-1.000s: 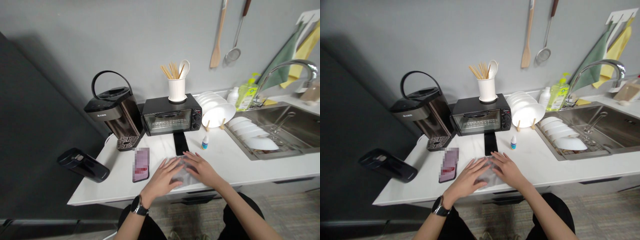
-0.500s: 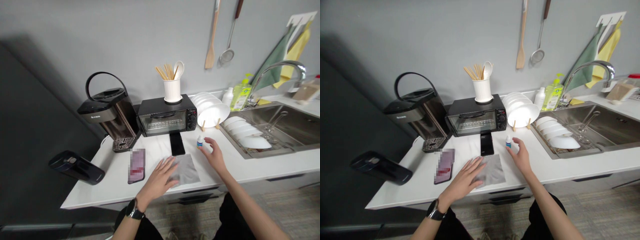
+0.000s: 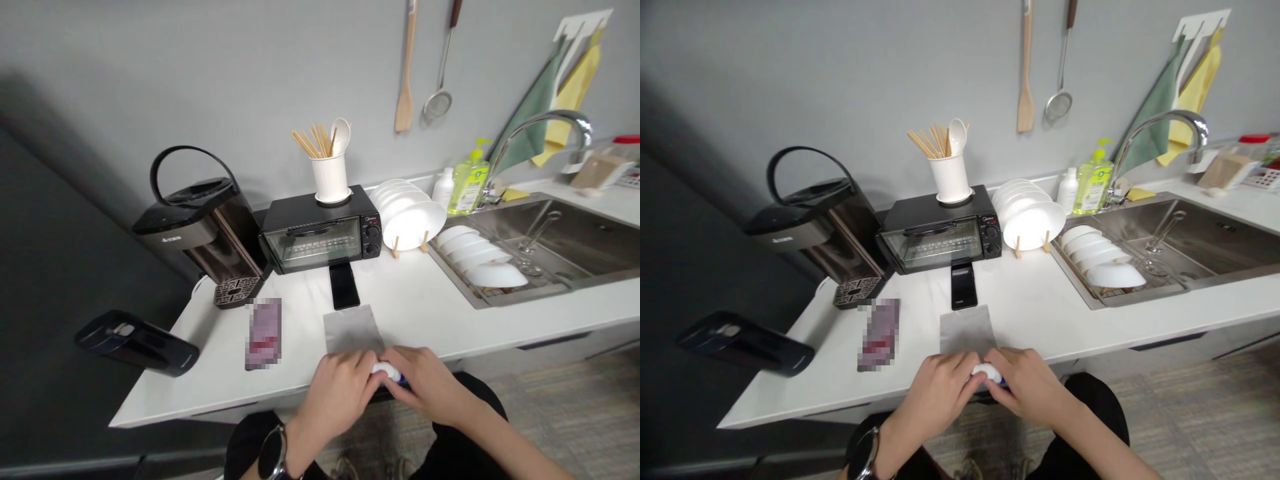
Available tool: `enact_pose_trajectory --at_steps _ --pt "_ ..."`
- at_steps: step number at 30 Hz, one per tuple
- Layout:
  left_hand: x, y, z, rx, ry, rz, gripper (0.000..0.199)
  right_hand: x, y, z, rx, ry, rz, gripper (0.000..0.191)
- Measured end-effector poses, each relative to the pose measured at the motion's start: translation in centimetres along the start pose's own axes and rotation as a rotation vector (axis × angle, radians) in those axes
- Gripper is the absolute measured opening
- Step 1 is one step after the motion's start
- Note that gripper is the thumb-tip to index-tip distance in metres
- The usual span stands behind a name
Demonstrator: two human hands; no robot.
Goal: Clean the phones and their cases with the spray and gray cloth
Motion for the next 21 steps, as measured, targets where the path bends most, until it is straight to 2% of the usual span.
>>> enact_pose_trajectory --at_steps 3,5,9,11,13,15,17,19,21 --pt "0.4 -0.1 -0.4 -0.07 -0.003 -0.017 0.026 -0.5 -0.8 -0.2 0.09 -0.009 -0.042 0.025" --pt "0.5 0.9 -0.5 -0.186 -0.054 0.014 0.023 -0.6 -1.5 -0.5 0.364 -0.073 -0.101 0.027" --pt "-0.1 5.8 -0.8 -0.321 -0.274 0.149 0.013 -0.7 -2.5 -2.0 1.163 -0.187 -0.193 0.037" --pt "-0.5 8.8 -1.4 -0.255 -0.38 0.192 0.014 -0.6 -2.6 -2.7 1.389 -0.205 -0.203 0.041" --pt "-0.8 11.1 -2.3 -0.217 -0.434 0.189 0.017 -0.4 -2.5 -3.1 1.488 -0.221 -0.213 0.042" --pt "-0.8 12.6 -3.1 -0.207 -0.454 0.169 0.022 -0.2 -2.5 -3.3 1.506 -0.233 -0.218 0.043" --pt "-0.8 13.2 -3.6 -0.217 -0.451 0.156 0.027 0.0 -2.7 -3.1 1.402 -0.244 -0.215 0.045" --pt "-0.8 13.1 -3.7 -0.23 -0.427 0.144 0.033 0.5 -3.2 -2.6 1.123 -0.245 -0.2 0.048" --pt "-0.8 12.7 -3.6 -0.229 -0.383 0.123 0.043 1.4 -3.9 -1.8 0.747 -0.232 -0.155 0.045"
Point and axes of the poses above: each hand's wrist, its own x-axis towards the middle knuckle, its own z-axis out of the back of the hand, y = z × x, the point moved 3 cm from there along x, towards the middle knuckle, and after that the axes turned 5 degrees about -x, right-handed, at the moved point
